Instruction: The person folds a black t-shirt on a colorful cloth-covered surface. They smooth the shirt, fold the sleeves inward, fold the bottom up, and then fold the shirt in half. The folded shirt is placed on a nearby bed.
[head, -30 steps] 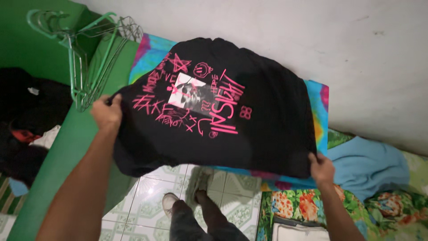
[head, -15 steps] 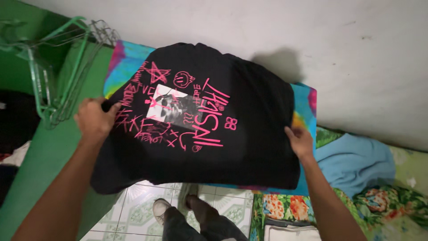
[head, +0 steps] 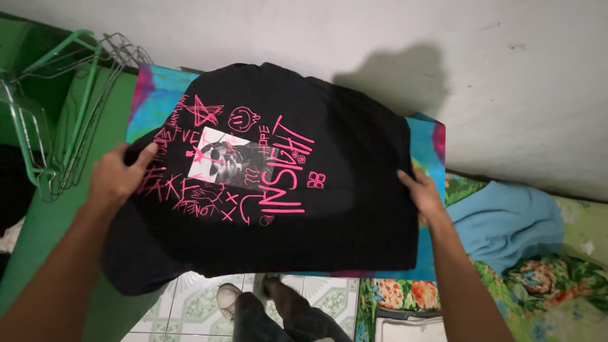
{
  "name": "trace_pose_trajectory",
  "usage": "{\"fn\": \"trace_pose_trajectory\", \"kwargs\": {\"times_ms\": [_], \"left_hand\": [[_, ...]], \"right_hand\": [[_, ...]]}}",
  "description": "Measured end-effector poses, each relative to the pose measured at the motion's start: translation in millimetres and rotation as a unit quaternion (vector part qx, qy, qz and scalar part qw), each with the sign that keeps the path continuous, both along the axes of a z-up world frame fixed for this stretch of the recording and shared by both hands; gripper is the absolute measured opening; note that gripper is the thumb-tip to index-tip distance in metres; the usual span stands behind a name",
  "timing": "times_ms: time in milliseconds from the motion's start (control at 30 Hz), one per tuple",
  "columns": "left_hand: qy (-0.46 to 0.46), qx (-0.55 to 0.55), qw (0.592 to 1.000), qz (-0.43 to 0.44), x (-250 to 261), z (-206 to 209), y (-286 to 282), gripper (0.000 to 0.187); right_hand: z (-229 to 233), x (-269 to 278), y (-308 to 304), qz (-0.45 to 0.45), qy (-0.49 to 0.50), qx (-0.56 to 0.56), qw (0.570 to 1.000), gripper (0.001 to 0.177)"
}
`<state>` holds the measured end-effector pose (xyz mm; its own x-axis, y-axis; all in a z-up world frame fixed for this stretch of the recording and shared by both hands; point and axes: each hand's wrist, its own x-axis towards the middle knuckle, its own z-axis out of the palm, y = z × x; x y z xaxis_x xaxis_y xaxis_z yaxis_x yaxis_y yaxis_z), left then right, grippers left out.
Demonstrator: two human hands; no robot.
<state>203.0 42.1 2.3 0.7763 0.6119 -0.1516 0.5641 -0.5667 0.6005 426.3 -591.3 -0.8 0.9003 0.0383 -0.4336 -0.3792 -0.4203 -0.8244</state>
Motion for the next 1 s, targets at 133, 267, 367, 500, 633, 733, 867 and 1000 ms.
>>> {"fn": "trace_pose_trajectory", "kwargs": {"times_ms": [133, 267, 367, 500, 633, 733, 867, 1000], "left_hand": [[-0.004, 0.016, 1.000, 0.018, -1.7, -15.4, 11.7, 0.045], [-0.044, 0.064, 0.996, 0.051, -10.4, -43.5, 20.9, 0.039], [-0.059, 0.084, 0.993, 0.053, -24.5, -45.9, 20.8, 0.039], [-0.026, 0.076, 0.997, 0.011, -39.6, -17.5, 15.6, 0.045], [-0.066, 0.037, 0.997, 0.033, -38.2, 3.3, 22.7, 0.046], [-0.097, 0.053, 0.992, 0.068, -37.3, -0.4, 33.0, 0.043], [-0.087, 0.076, 0.988, 0.100, -51.6, -25.9, 36.3, 0.043], [-0.007, -0.012, 0.996, 0.086, -78.1, -48.6, 23.7, 0.075]], "right_hand": [[-10.3, 2.2, -3.6, -0.110, -0.077, 0.014, 0.991, 0.032], [-55.7, -6.5, -41.3, -0.109, -0.155, -0.120, 0.975, 0.037], [-34.7, -32.1, -59.2, -0.017, -0.040, -0.169, 0.985, 0.056], [23.4, -84.5, -56.5, 0.041, 0.107, -0.039, 0.993, 0.049], [36.1, -111.6, -60.2, -0.033, 0.096, 0.017, 0.995, 0.058], [16.6, -120.6, -77.7, -0.156, 0.145, -0.084, 0.973, 0.060], [-19.0, -131.1, -86.2, 0.018, 0.028, -0.127, 0.991, 0.067], [-6.3, -150.4, -81.1, 0.049, 0.087, -0.205, 0.974, 0.066]]}}
